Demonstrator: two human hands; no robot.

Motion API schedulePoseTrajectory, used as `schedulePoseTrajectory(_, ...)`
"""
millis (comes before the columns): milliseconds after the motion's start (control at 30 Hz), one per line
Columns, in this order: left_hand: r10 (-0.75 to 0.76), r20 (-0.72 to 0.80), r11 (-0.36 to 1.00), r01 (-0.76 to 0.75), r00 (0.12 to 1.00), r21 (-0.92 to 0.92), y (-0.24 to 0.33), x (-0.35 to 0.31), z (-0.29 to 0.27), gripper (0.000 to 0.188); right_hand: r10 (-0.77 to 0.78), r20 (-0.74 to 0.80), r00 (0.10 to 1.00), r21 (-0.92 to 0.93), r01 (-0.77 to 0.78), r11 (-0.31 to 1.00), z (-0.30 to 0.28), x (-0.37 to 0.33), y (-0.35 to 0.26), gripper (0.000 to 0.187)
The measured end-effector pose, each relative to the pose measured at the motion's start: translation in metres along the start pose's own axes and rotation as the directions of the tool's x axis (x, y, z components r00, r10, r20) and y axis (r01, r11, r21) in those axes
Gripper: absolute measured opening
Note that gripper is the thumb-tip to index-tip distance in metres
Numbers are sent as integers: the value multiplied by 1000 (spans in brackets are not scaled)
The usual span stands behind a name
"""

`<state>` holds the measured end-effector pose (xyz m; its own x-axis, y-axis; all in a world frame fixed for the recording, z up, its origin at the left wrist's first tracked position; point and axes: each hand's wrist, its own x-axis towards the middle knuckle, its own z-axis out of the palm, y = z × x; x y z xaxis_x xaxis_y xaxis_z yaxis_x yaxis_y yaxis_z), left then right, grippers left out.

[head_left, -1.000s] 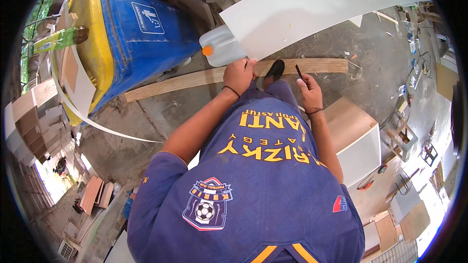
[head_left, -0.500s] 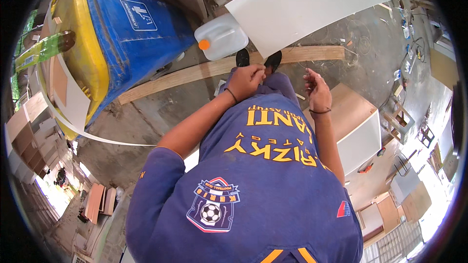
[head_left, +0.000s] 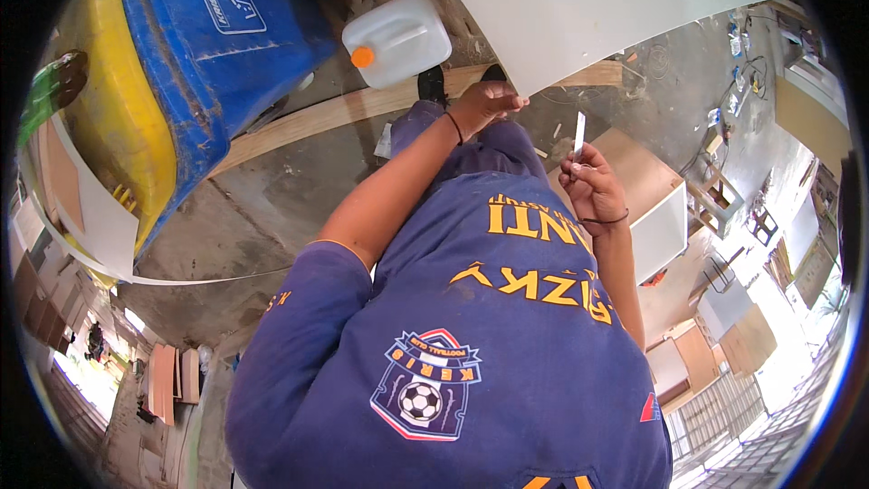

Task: The person trims the edge of a white furniture board with a small blade, then pours liquid from a blue bottle onto a cloth and wipes the surface and edges of the board.

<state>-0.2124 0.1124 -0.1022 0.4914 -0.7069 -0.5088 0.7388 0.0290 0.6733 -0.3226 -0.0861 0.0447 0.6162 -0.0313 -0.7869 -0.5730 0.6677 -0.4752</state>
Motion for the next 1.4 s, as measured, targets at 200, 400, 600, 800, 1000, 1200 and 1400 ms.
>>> schedulePoseTrajectory(200,-1,-147,981,29,989,191,-20,12,-26,44,-199,-58,978,-465,150,873,25,6,-6,23)
schedulePoseTrajectory(400,285,-284,953,-239,915,187,4,-20,-19,58,-581,208,787,-942,320,96,82,7,-15,16)
schedulePoseTrajectory(600,409,-255,878,-302,876,372,47,-37,-4,47,-534,361,765,-927,358,-115,95,14,-14,14)
schedulePoseTrajectory(800,442,-254,890,-384,860,248,53,-31,5,46,-531,404,745,-915,339,-220,92,19,-10,12)
schedulePoseTrajectory(1000,449,-237,889,-404,861,216,46,-20,1,46,-536,399,744,-915,285,-285,94,20,-7,11)
schedulePoseTrajectory(1200,464,-231,879,-413,855,237,43,-17,-1,46,-545,486,683,-870,315,-380,94,23,0,8)
schedulePoseTrajectory(1400,450,-227,887,-404,864,223,49,-22,2,48,-537,489,687,-868,324,-377,99,21,-4,7)
